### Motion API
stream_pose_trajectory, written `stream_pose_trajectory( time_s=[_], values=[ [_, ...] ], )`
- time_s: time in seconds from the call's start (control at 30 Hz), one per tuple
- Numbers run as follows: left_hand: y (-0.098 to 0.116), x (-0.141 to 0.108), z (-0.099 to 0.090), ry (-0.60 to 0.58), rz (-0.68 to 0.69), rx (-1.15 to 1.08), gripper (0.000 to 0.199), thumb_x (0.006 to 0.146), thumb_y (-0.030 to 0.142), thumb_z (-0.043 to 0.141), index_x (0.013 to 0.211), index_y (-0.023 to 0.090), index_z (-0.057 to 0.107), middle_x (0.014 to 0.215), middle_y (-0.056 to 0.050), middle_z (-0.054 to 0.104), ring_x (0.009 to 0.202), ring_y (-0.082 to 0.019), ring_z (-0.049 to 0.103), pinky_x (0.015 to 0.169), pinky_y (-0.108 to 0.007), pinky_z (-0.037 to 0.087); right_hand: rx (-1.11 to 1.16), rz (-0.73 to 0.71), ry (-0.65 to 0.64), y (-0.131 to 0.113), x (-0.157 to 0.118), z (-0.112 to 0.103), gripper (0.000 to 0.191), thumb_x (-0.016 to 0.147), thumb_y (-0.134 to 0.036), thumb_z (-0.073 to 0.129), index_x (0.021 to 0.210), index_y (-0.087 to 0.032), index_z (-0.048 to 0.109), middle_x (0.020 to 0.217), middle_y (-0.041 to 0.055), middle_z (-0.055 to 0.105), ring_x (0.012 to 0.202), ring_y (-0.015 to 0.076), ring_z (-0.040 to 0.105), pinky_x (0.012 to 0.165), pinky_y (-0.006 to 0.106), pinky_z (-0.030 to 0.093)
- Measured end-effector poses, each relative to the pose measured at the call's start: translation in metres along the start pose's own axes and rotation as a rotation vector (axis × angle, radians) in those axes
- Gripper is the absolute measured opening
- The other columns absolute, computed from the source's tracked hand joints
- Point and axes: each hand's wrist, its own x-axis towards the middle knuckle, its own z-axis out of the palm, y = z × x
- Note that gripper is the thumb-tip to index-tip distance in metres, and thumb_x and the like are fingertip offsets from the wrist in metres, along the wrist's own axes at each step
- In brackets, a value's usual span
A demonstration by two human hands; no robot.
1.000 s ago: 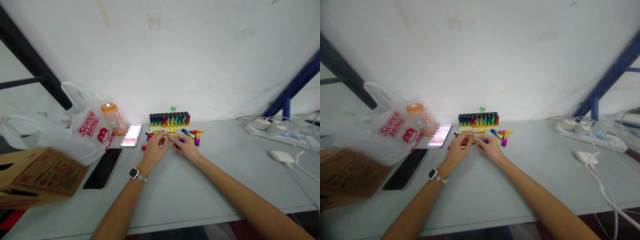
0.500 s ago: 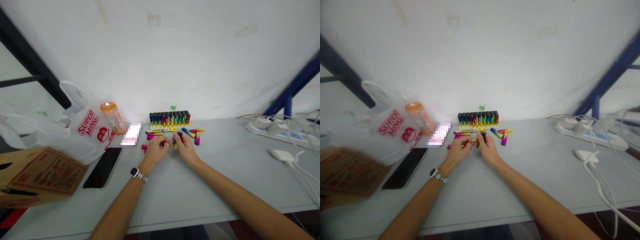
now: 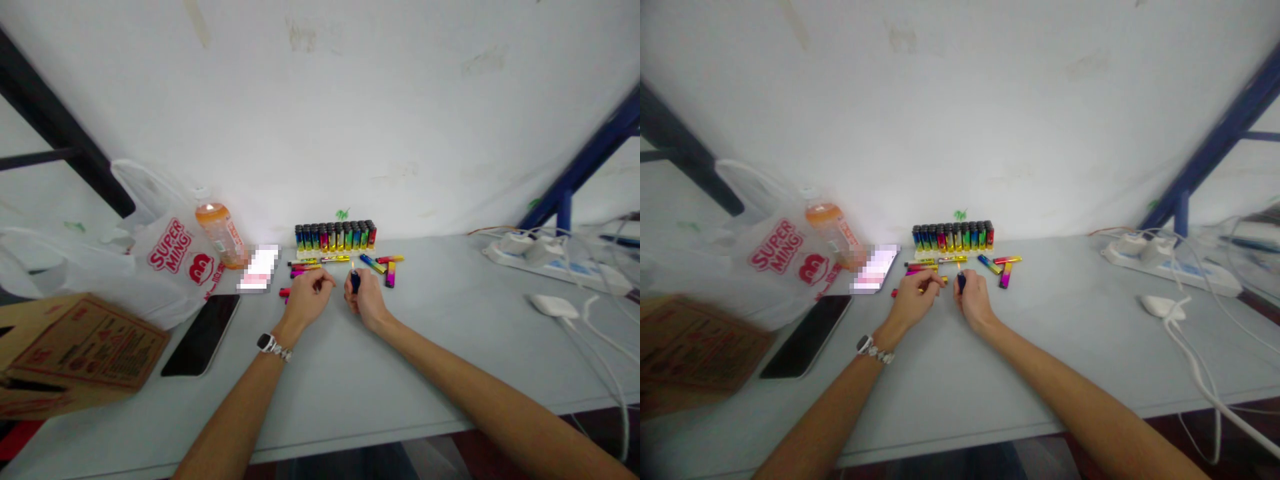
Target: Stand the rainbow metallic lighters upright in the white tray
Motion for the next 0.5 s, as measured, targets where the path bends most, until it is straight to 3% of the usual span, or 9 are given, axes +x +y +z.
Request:
stream_pose_trajectory(
  time_s=[0.17, 0.33, 0.5],
  values=[
    [0.001, 0.000, -0.001, 0.004, 0.000, 0.011, 0.021, 0.079, 0.013, 0.049, 0.071, 0.017, 0.067, 0.062, 0.001, 0.064, 0.058, -0.011, 0.056, 0.055, -0.021, 0.042, 0.058, 0.071, 0.012, 0.001, 0.001, 0.001, 0.049, 0.086, -0.060, 0.040, 0.056, -0.022, 0.046, 0.040, -0.0053, 0.032, 0.034, 0.0091, 0.026, 0.034, 0.023, 0.016],
    [0.002, 0.000, -0.001, 0.008, 0.005, 0.018, 0.021, 0.080, 0.013, 0.049, 0.071, 0.017, 0.067, 0.063, 0.001, 0.064, 0.059, -0.011, 0.057, 0.056, -0.021, 0.042, 0.239, 0.217, -0.181, -0.002, 0.007, -0.007, 0.072, 0.078, -0.085, 0.030, 0.055, -0.021, 0.051, 0.039, -0.0071, 0.026, 0.034, 0.0071, 0.017, 0.037, 0.023, 0.011],
    [0.000, 0.000, 0.001, 0.005, 0.010, 0.023, 0.021, 0.080, 0.012, 0.049, 0.071, 0.017, 0.067, 0.063, 0.001, 0.064, 0.059, -0.011, 0.057, 0.056, -0.021, 0.041, 0.237, 0.214, -0.193, -0.002, 0.007, -0.007, 0.064, 0.080, -0.078, 0.039, 0.051, -0.021, 0.046, 0.037, -0.0065, 0.027, 0.033, 0.0071, 0.018, 0.036, 0.023, 0.010]
  ],
)
